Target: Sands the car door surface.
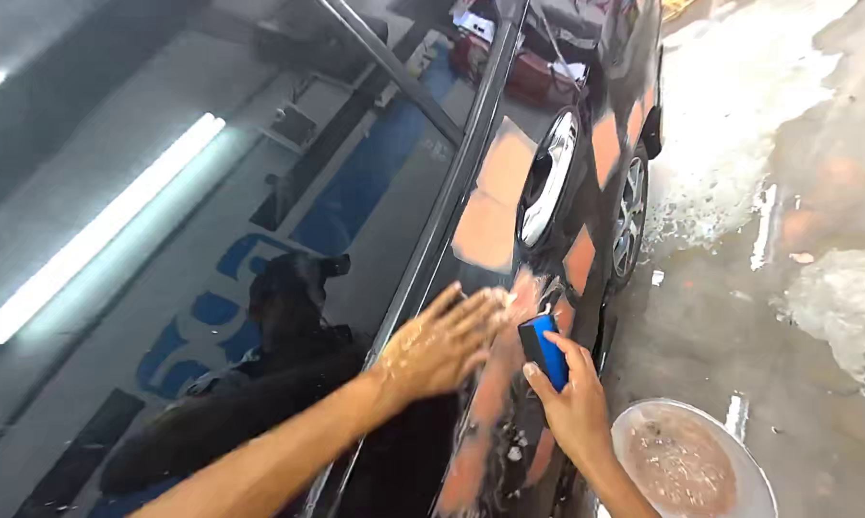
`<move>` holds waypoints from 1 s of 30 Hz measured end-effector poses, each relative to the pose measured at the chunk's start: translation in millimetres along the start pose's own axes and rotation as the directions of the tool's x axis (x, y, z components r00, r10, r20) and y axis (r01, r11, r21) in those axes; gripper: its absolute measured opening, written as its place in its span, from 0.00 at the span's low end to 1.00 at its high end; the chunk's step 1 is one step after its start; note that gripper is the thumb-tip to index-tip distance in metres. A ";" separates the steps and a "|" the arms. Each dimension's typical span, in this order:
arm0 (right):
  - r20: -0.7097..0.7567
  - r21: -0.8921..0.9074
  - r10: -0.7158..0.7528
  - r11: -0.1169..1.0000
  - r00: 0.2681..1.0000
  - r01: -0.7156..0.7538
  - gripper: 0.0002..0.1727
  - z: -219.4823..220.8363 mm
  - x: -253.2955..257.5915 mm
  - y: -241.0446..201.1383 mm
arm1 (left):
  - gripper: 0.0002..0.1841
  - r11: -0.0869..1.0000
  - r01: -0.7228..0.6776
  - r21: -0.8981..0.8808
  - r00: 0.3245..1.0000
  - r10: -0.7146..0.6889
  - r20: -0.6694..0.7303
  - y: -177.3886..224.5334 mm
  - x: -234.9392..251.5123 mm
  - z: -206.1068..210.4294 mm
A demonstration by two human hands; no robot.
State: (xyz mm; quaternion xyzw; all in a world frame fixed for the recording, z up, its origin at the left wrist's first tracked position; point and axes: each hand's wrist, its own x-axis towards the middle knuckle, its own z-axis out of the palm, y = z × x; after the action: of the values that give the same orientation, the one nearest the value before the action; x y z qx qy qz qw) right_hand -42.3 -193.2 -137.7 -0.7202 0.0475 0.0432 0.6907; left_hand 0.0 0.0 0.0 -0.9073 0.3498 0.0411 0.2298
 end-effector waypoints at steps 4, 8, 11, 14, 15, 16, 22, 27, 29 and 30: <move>-0.199 0.136 0.033 0.991 0.979 -0.006 0.33 65.4 -45.8 1.6 | 0.31 0.997 0.001 0.075 0.999 0.002 -0.035 -64.1 26.6 -28.9; -0.282 0.098 -0.083 0.989 0.956 0.115 0.28 122.2 -169.5 15.7 | 0.28 0.999 0.029 0.025 0.999 -0.029 -0.024 -68.7 34.8 -32.2; -0.340 0.073 -0.109 0.987 0.934 0.142 0.28 108.6 -111.0 12.9 | 0.27 0.998 0.064 0.012 0.998 -0.064 -0.020 -66.8 41.3 -30.8; -0.388 0.027 -0.092 0.993 0.917 0.111 0.26 81.1 2.0 13.2 | 0.26 0.997 0.078 0.003 0.997 -0.078 -0.009 -68.6 45.7 -30.7; -0.396 0.021 -0.081 0.995 0.915 0.098 0.27 79.3 12.9 13.7 | 0.26 0.996 0.086 -0.006 0.996 -0.086 -0.003 -68.1 46.9 -31.1; -0.399 -0.009 -0.094 0.995 0.912 0.099 0.27 83.1 0.4 14.5 | 0.25 0.995 0.097 -0.022 0.995 -0.097 0.002 -66.2 46.5 -30.7; -0.290 0.027 -0.184 0.979 0.939 0.200 0.27 129.8 -187.1 28.5 | 0.25 0.995 0.101 0.015 0.995 -0.101 -0.019 -62.0 46.2 -30.9; -0.414 -0.019 -0.092 0.996 0.906 0.092 0.24 80.8 -10.5 12.5 | 0.25 0.994 0.106 0.002 0.994 -0.106 -0.017 -62.9 48.7 -30.1; -0.397 -0.002 -0.047 0.999 0.917 0.050 0.25 79.6 -7.3 11.3 | 0.25 0.994 0.106 0.005 0.994 -0.106 -0.022 -63.9 49.2 -29.8; -0.397 -0.057 -0.109 0.994 0.911 0.094 0.26 88.4 -35.5 13.8 | 0.24 0.995 0.102 0.004 0.994 -0.102 -0.028 -63.0 47.6 -29.2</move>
State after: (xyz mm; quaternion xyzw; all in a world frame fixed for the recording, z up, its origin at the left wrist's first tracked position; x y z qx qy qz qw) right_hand -78.9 -105.1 -150.5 -0.7280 0.1493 -0.1396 0.6544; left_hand 74.4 -1.5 39.3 -0.9238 0.3062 0.0159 0.2292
